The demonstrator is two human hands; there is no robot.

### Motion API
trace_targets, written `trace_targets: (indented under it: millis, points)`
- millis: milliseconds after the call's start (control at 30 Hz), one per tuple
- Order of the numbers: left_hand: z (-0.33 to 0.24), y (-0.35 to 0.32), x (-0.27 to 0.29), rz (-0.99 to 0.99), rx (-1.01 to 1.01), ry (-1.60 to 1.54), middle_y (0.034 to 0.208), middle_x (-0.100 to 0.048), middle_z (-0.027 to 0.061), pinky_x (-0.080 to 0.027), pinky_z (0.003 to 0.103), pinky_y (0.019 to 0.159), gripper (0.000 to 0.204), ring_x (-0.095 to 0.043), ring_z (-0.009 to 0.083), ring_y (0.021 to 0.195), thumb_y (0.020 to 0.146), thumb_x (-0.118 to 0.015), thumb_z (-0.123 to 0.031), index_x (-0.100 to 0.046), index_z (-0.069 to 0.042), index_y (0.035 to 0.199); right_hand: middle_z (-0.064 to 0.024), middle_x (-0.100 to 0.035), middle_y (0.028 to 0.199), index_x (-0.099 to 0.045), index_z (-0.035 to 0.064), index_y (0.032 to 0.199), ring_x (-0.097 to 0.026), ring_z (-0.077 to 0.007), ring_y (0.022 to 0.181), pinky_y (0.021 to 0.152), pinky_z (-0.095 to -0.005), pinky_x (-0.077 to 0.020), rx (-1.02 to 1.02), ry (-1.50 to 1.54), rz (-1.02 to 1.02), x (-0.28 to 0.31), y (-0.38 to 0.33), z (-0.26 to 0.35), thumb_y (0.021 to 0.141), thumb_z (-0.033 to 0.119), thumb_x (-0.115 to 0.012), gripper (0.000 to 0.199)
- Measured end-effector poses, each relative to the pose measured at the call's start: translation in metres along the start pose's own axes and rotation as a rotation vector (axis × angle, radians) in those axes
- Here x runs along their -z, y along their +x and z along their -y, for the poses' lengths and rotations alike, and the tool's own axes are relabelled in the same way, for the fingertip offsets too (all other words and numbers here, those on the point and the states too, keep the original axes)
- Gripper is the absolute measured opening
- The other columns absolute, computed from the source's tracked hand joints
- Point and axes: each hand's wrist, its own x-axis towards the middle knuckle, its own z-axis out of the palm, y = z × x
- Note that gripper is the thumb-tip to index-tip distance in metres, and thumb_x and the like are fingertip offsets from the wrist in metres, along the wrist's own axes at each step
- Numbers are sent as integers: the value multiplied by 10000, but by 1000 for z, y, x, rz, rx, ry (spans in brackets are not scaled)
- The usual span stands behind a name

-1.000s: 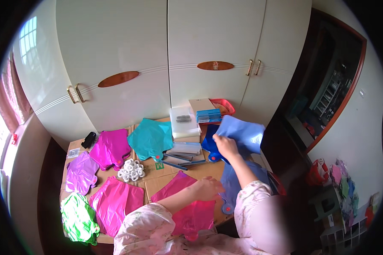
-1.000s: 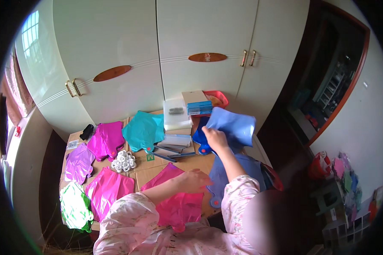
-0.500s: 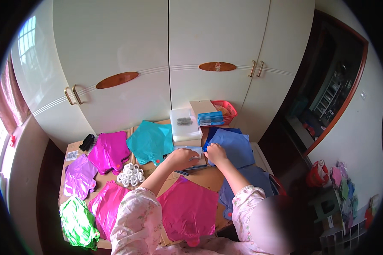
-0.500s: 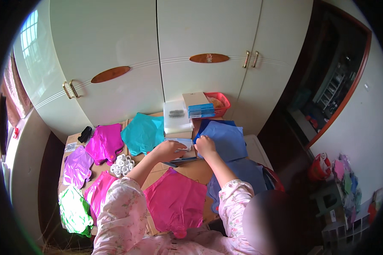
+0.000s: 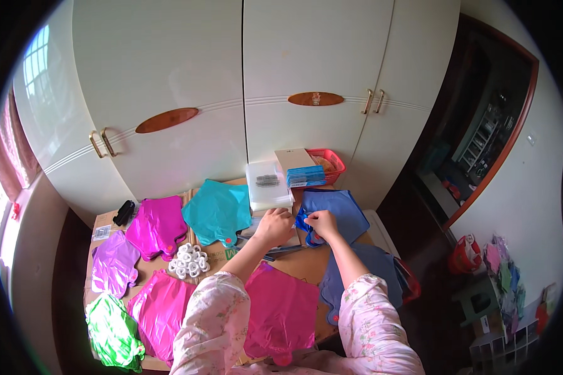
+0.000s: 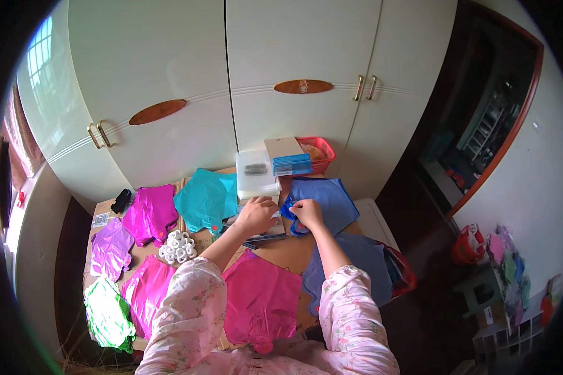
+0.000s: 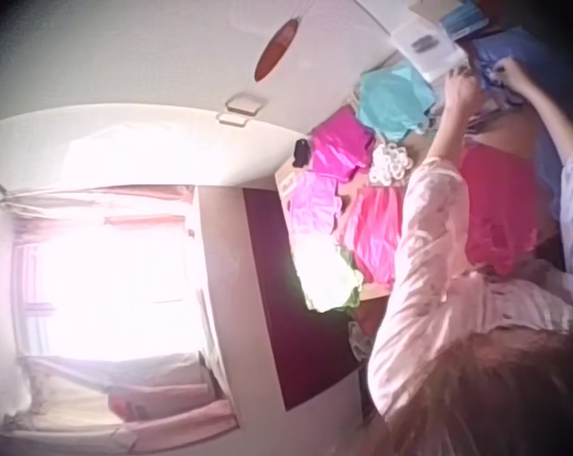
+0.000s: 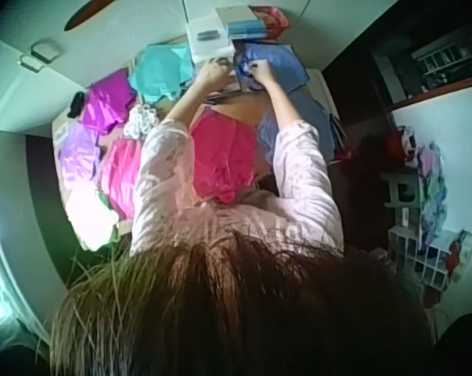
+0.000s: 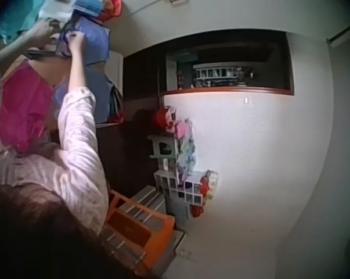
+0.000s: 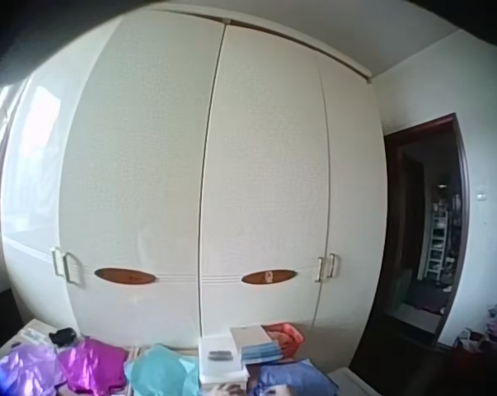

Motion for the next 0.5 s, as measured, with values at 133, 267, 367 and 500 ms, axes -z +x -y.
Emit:
trace_targets:
  millis: [133,267,367,500]
  points:
    - [-4,14,-18,47,-13,83,1070,-630,66,-373,390,1012,199,-537,221,1120,776,-585,-180,-674,-70,915,-8,-638,650,-714,43,805,-533,-83,505,458,-252,-393,-230,361,75,7,2,0,772,174,-745,139]
    - [-10,20,-38,56,-48,244,1246,-556,82,-351,414,1040,472,-476,242,1218,698,-668,-188,-599,-56,1146,41,-574,613,-688,51,807,-417,-29,429,383,-212,-275,-344,566,101,11,2,5,804,137,-726,93]
    - [-13,26,-51,-52,-67,237,1288,-530,90,-331,425,1063,522,-454,243,1251,702,-674,-175,-566,-46,1196,11,-607,648,-701,37,836,-484,-65,467,410,-249,-353,-306,619,61,8,6,-7,790,153,-739,130]
    - [-20,30,-53,22,-10,191,1241,-568,90,-315,450,1074,486,-487,234,1228,755,-647,-206,-558,-36,1201,10,-614,701,-681,37,847,-529,-68,584,524,-236,-416,-345,659,123,11,10,-21,811,156,-726,132]
